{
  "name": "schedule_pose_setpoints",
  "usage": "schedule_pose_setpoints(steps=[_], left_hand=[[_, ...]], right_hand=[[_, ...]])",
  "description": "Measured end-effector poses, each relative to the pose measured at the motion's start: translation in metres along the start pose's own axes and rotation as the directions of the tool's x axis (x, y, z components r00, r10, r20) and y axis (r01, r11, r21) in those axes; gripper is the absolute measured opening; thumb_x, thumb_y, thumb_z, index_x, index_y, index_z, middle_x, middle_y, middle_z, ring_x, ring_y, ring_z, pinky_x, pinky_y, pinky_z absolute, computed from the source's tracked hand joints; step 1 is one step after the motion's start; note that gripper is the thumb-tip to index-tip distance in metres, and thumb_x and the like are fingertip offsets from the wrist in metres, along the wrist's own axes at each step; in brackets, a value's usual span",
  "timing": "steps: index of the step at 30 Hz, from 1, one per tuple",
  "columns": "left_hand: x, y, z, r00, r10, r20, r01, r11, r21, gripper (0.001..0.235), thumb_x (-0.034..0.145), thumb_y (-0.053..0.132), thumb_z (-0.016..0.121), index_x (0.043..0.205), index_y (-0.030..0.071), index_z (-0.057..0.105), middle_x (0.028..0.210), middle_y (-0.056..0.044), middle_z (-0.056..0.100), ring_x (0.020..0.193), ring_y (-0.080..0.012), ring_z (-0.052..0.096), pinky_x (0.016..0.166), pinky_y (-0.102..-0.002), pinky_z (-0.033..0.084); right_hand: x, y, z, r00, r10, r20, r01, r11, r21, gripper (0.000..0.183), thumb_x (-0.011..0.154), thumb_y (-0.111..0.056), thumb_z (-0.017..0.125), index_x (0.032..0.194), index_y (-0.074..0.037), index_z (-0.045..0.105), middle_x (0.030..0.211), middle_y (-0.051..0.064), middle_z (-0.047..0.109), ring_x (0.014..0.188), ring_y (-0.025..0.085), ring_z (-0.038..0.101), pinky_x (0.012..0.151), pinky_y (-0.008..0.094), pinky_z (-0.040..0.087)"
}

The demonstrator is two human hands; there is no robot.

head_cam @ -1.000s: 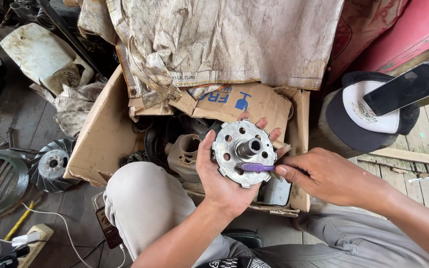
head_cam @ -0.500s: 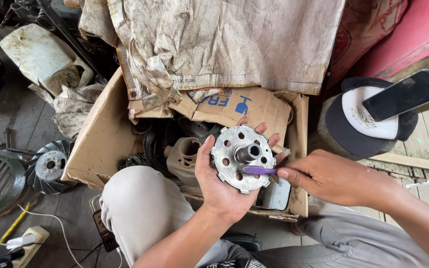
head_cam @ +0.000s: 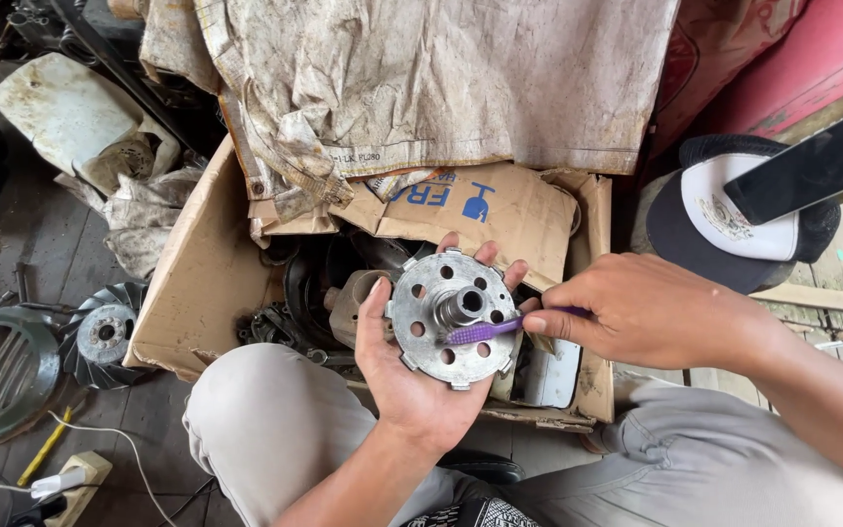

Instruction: Cleaning a motorcycle clutch pressure plate using a toothbrush to remove dirt and grime.

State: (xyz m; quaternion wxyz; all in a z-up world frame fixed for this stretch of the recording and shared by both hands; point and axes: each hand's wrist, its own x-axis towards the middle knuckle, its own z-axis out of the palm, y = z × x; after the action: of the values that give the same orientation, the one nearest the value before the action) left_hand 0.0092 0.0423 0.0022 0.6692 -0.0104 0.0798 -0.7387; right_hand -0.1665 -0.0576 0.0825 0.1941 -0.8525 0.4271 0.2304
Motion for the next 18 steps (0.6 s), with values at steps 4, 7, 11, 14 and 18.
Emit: schedule_pose_setpoints(steps=[4, 7, 11, 14, 18], left_hand=[[0.001, 0.002, 0.002, 1.000, 0.018, 0.024, -0.019, 1.000, 0.015, 0.055, 0.100, 0.043, 0.044, 0.142, 0.007, 0.047, 0.135, -0.019, 0.057, 0.131, -0.0412, 0.053, 0.105, -0.057, 0.048], [-0.001, 0.002, 0.004, 0.999, 0.019, 0.029, -0.020, 0.999, 0.026, 0.056, 0.100, 0.045, 0.043, 0.143, 0.008, 0.047, 0.134, -0.019, 0.057, 0.132, -0.0417, 0.052, 0.107, -0.058, 0.046], [0.001, 0.003, 0.003, 1.000, 0.013, 0.017, -0.013, 1.000, 0.022, 0.058, 0.099, 0.044, 0.045, 0.144, 0.008, 0.047, 0.137, -0.019, 0.057, 0.133, -0.0422, 0.052, 0.106, -0.057, 0.047], [0.001, 0.003, 0.002, 1.000, 0.015, 0.002, -0.015, 0.999, 0.042, 0.060, 0.099, 0.046, 0.045, 0.145, 0.007, 0.047, 0.138, -0.019, 0.057, 0.134, -0.0420, 0.052, 0.105, -0.059, 0.047], [-0.001, 0.002, 0.002, 1.000, 0.002, -0.014, -0.002, 1.000, -0.017, 0.059, 0.099, 0.045, 0.045, 0.146, 0.008, 0.047, 0.138, -0.019, 0.057, 0.133, -0.0425, 0.052, 0.109, -0.053, 0.046]], right_hand=[[-0.001, -0.002, 0.006, 0.993, -0.070, 0.090, 0.066, 0.997, 0.051, 0.054, 0.098, -0.062, 0.048, 0.080, -0.019, 0.073, 0.071, 0.003, 0.073, 0.065, 0.029, 0.066, 0.065, 0.042, 0.053], [0.000, 0.004, 0.006, 0.972, -0.184, 0.149, 0.163, 0.976, 0.142, 0.045, 0.101, -0.053, 0.052, 0.083, -0.016, 0.071, 0.068, 0.004, 0.073, 0.056, 0.030, 0.057, 0.060, 0.041, 0.051], [-0.002, 0.005, 0.005, 0.993, -0.076, 0.086, 0.069, 0.994, 0.080, 0.044, 0.099, -0.056, 0.051, 0.084, -0.020, 0.074, 0.068, 0.003, 0.073, 0.060, 0.029, 0.061, 0.064, 0.041, 0.051], [0.000, 0.012, 0.010, 0.972, -0.179, 0.154, 0.156, 0.976, 0.152, 0.049, 0.101, -0.054, 0.051, 0.079, -0.013, 0.069, 0.063, 0.004, 0.070, 0.053, 0.027, 0.052, 0.058, 0.039, 0.051], [0.002, 0.009, 0.000, 0.998, -0.006, 0.062, -0.001, 0.994, 0.111, 0.037, 0.094, -0.054, 0.054, 0.101, -0.030, 0.081, 0.070, 0.003, 0.074, 0.059, 0.028, 0.060, 0.062, 0.040, 0.050]])
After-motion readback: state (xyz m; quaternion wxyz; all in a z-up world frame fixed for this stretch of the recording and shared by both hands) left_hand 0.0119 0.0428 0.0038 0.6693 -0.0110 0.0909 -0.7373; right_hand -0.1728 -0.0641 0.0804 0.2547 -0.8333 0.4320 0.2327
